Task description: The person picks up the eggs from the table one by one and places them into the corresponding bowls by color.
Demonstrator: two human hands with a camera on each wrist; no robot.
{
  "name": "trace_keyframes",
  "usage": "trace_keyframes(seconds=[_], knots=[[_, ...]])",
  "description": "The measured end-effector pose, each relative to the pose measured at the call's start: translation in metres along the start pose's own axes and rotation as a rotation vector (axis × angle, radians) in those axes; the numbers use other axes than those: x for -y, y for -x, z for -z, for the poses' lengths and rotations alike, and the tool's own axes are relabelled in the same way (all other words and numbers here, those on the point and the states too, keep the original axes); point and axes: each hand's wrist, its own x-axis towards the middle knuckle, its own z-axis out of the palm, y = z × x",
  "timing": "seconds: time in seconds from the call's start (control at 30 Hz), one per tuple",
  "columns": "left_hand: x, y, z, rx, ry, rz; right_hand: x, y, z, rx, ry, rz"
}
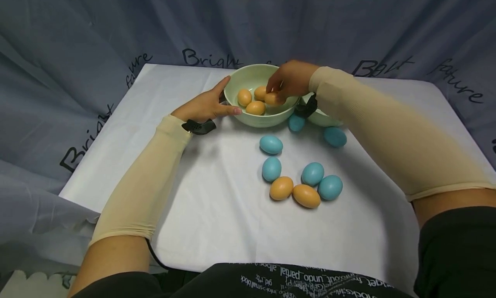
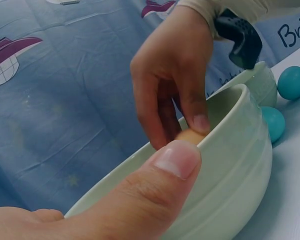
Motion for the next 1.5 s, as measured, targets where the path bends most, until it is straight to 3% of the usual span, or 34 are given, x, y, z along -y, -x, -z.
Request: trace_keyframes(seconds=[0.4,0.53,0.63,0.77,0.87,1.0,1.07,1.27,1.5], knots=[[-0.003,-0.002,0.0,0.007,-0.014,-0.008,-0.002,-0.014,-0.017,0.047,0.074,-0.059],[-0.003,-0.001,0.002,0.002,-0.017,-0.02,-0.001,-0.01,-0.013,0.044,0.06,-0.067],[-0.003,0.001,0.004,0.002,-0.005,-0.018,0.006,0.003,-0.003,-0.003,0.052,-0.055],[-0.003,0.003,0.006,-0.003,-0.048,-0.002,0.032,0.038,0.012,-0.151,0.06,0.031],[-0.005,0.004,0.008,-0.005,-0.08,-0.003,0.061,0.069,0.012,-0.245,0.046,0.199],[-0.008,0.006,0.009,-0.002,-0.088,-0.005,0.096,0.105,-0.009,-0.24,0.044,0.46],[-0.011,0.007,0.01,-0.003,-0.09,-0.002,0.109,0.119,-0.026,-0.201,0.081,0.525],[-0.015,0.007,0.009,-0.01,-0.11,0.025,0.124,0.144,-0.07,-0.127,0.177,0.488],[-0.01,0.004,0.008,-0.004,-0.078,0.019,0.122,0.143,-0.088,-0.151,0.196,0.491]])
